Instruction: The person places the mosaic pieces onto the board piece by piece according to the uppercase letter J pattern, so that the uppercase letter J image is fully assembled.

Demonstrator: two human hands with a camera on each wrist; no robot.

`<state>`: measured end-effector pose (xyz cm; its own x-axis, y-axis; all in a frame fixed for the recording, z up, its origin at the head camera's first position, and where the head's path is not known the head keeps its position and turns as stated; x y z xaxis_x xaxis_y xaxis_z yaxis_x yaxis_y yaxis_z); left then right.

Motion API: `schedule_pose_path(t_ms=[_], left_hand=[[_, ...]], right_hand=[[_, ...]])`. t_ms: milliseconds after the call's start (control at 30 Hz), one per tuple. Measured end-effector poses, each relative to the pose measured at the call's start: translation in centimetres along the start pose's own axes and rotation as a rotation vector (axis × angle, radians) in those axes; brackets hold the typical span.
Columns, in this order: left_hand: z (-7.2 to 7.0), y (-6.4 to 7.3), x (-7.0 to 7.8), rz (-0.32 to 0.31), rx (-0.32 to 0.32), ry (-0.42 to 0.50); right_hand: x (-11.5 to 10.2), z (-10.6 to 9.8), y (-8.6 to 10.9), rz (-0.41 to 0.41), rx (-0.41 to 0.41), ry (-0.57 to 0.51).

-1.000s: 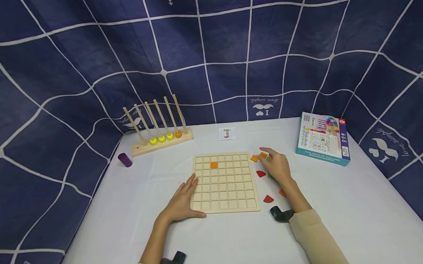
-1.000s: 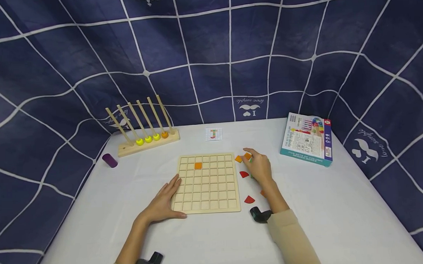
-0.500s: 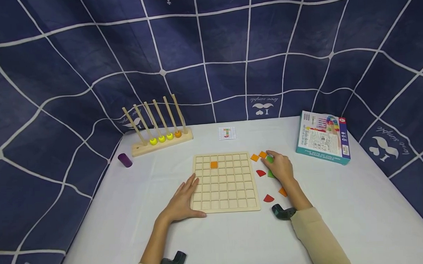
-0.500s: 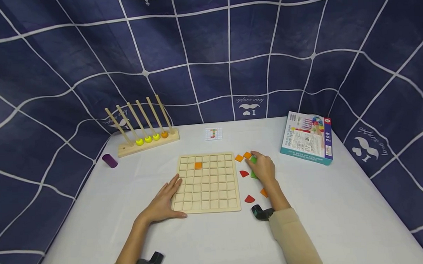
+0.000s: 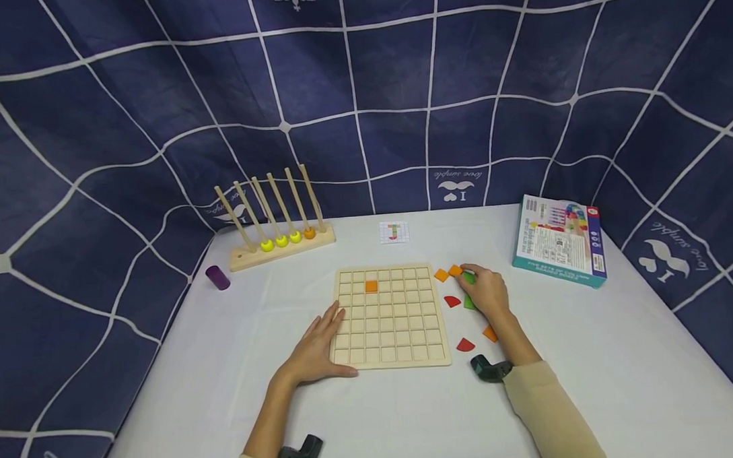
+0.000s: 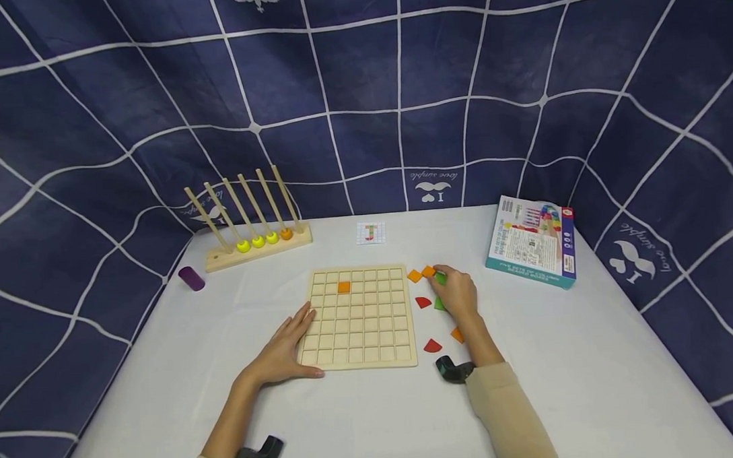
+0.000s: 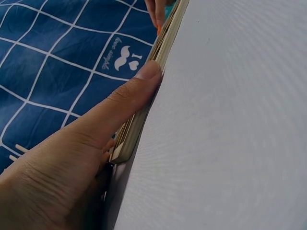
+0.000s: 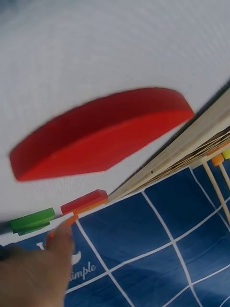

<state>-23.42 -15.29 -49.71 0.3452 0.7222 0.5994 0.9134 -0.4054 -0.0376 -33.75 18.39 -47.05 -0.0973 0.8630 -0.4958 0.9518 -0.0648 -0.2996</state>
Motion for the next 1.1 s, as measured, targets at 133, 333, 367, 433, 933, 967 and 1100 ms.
schedule_pose_path(t_ms=[133, 333, 367, 433, 933, 967, 1100], left_hand=[[-0.1, 0.0, 0.2, 0.016, 0.003, 0.007], [-0.3, 0.0, 0.3, 0.025, -0.009, 0.031], [-0.3, 0.0, 0.3, 0.029, -0.008, 0.033], [-0.4, 0.1, 0.4, 0.043, 0.0, 0.038], [-0.8, 0.4, 0.7, 0.072, 0.026, 0.05], [-0.7, 0.4, 0.7, 0.069, 0.024, 0.053], [-0.6, 0.4, 0.5, 0.051, 0.008, 0.061]], right_hand=[[-0.7, -0.9, 0.3, -0.029, 0.041, -0.001], [-3.1, -2.3, 0.6, -0.101, 0.097, -0.061], [-3.7, -2.5, 0.6, -0.123, 0.104, -0.073], [-4.9, -2.5, 0.7, -0.169, 0.115, -0.095], [-12.5, 2.9, 1.2, -0.359, -0.023, -0.237], [-12.7, 3.3, 1.2, -0.359, -0.033, -0.241], [-13.2, 4.8, 1.2, -0.352, -0.073, -0.246]])
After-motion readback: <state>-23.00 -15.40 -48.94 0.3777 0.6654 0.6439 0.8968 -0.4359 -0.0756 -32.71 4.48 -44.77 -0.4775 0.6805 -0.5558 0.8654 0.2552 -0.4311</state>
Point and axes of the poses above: each hand's wrist, its own y-axis away from the middle knuckle, its own z-axis out of the palm, x = y × z, the point moved 10 cm from there along -y, towards the middle knuckle, and after that the axes turned 4 degrees about y, right-handed, at the moved point
